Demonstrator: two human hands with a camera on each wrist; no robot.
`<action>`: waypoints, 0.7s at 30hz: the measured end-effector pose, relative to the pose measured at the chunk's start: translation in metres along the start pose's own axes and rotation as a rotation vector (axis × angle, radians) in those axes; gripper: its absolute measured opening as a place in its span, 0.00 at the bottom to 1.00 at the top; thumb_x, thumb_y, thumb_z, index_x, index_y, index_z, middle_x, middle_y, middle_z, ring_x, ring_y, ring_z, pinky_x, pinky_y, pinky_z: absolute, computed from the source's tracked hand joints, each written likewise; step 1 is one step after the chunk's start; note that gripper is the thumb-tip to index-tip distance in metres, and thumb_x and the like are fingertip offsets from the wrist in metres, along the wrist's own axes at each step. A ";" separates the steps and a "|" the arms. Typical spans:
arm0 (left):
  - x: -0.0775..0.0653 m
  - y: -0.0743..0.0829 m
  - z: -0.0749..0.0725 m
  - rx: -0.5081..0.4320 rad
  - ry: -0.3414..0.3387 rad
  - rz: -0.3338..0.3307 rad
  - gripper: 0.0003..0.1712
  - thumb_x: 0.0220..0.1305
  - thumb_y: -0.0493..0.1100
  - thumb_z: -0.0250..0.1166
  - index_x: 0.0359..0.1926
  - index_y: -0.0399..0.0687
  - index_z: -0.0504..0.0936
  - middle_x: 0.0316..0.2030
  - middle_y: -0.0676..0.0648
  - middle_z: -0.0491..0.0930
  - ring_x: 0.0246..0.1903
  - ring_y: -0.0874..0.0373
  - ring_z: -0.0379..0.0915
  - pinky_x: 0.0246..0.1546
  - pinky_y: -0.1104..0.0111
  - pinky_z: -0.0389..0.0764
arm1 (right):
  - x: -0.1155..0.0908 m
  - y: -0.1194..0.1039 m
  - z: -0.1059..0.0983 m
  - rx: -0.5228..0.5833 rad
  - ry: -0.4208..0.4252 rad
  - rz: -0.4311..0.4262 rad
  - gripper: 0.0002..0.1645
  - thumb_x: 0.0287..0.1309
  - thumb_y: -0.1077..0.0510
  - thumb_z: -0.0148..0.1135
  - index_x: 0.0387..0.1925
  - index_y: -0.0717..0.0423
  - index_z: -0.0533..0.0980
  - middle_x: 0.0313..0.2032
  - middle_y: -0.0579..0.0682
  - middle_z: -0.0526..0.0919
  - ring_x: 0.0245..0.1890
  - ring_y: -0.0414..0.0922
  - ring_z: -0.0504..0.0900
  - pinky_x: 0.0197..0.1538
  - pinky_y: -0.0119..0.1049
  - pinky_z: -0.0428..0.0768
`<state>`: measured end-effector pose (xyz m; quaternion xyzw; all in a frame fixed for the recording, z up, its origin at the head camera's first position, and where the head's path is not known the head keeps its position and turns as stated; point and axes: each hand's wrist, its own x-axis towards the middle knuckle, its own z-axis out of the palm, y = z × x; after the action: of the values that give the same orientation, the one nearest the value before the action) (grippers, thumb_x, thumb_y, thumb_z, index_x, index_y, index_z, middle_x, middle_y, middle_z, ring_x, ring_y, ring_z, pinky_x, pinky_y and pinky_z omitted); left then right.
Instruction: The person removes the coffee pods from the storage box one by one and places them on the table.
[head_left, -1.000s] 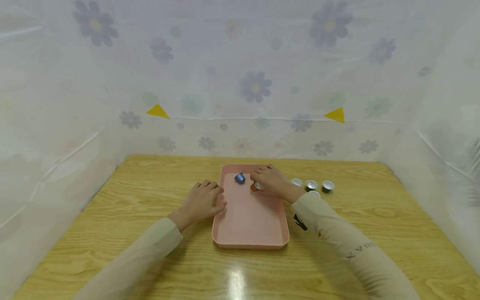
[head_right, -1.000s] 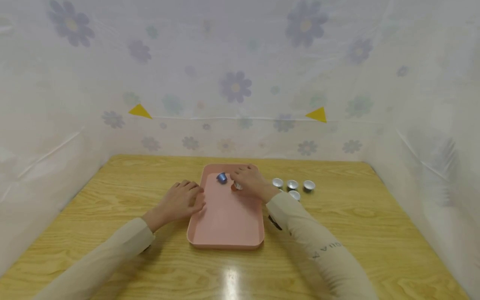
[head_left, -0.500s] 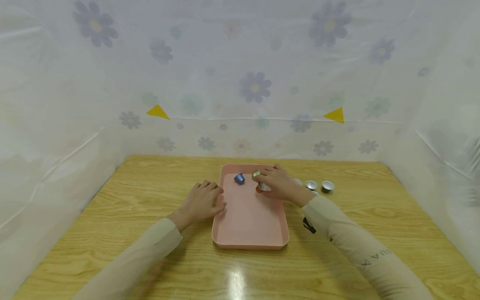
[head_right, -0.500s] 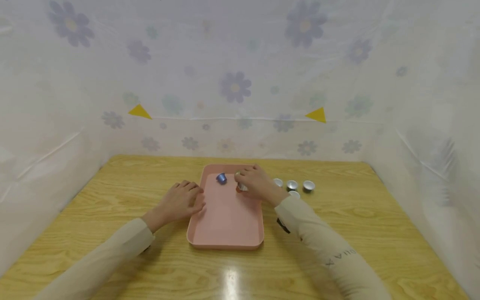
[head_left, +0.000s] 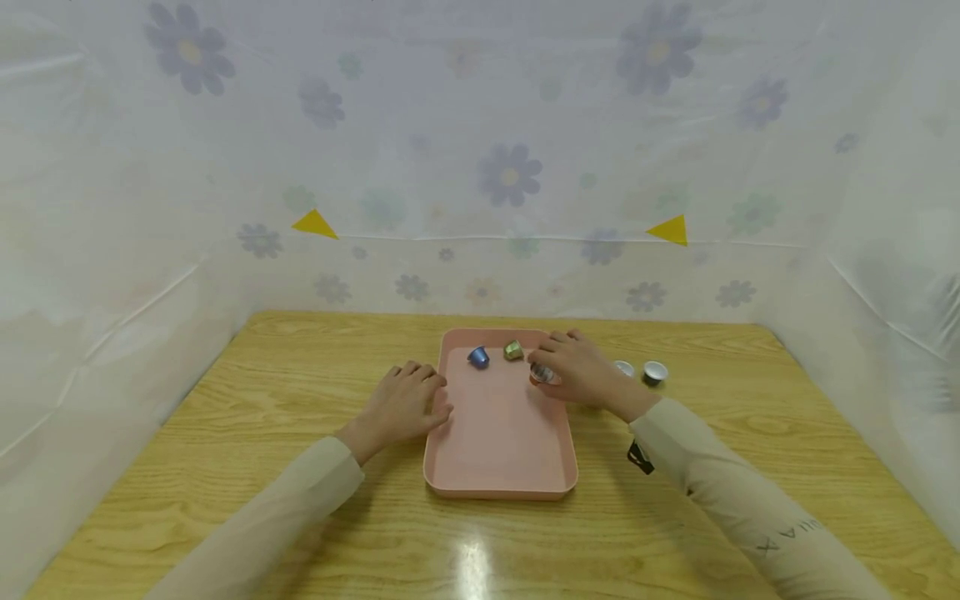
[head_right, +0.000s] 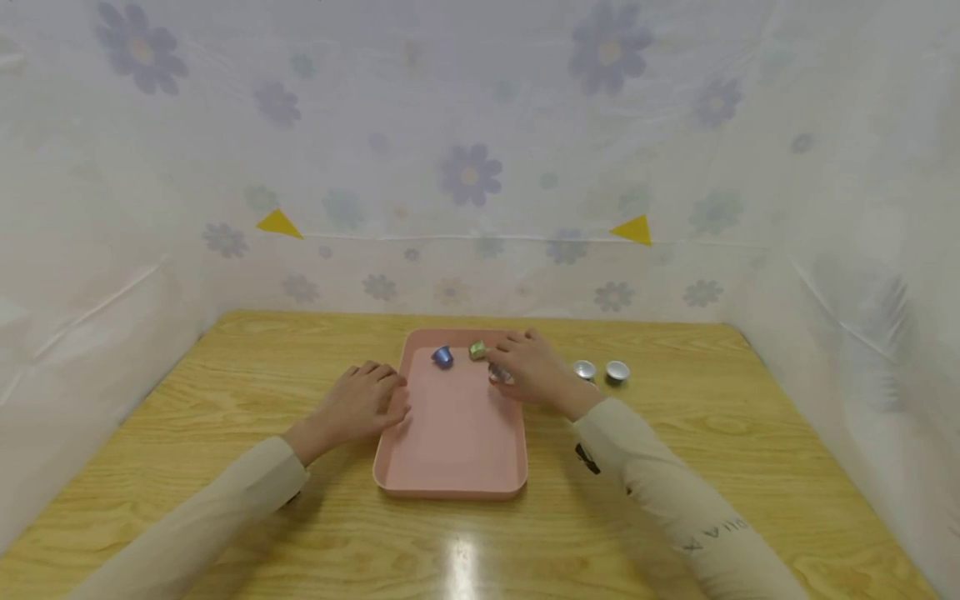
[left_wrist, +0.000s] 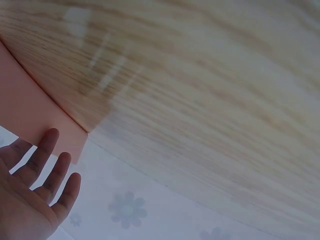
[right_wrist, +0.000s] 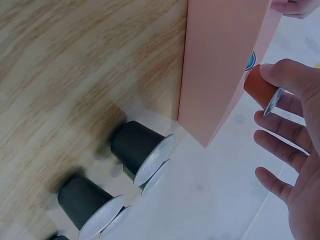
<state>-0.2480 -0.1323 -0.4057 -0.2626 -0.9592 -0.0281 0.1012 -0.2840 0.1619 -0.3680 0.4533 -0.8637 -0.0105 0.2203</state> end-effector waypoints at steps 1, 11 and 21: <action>0.000 0.000 0.000 -0.002 0.000 0.000 0.25 0.59 0.61 0.53 0.49 0.50 0.78 0.48 0.49 0.76 0.51 0.50 0.68 0.53 0.55 0.68 | -0.002 0.001 -0.001 0.003 0.001 0.003 0.14 0.47 0.49 0.67 0.37 0.48 0.77 0.33 0.44 0.75 0.35 0.44 0.72 0.40 0.43 0.70; 0.000 0.000 0.000 0.004 -0.005 -0.002 0.25 0.59 0.61 0.54 0.48 0.50 0.78 0.48 0.49 0.76 0.50 0.50 0.68 0.53 0.55 0.69 | -0.017 0.007 -0.004 -0.005 -0.029 0.061 0.16 0.47 0.49 0.67 0.38 0.49 0.77 0.34 0.45 0.77 0.38 0.45 0.74 0.44 0.46 0.72; -0.001 0.000 -0.001 0.003 0.006 0.005 0.25 0.59 0.61 0.53 0.49 0.50 0.78 0.48 0.49 0.76 0.51 0.50 0.68 0.53 0.55 0.69 | -0.033 0.009 -0.014 0.045 0.002 0.104 0.15 0.45 0.52 0.69 0.37 0.51 0.79 0.33 0.46 0.78 0.37 0.46 0.75 0.43 0.48 0.73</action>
<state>-0.2469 -0.1329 -0.4050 -0.2648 -0.9582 -0.0274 0.1045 -0.2693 0.1955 -0.3653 0.4128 -0.8857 0.0208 0.2114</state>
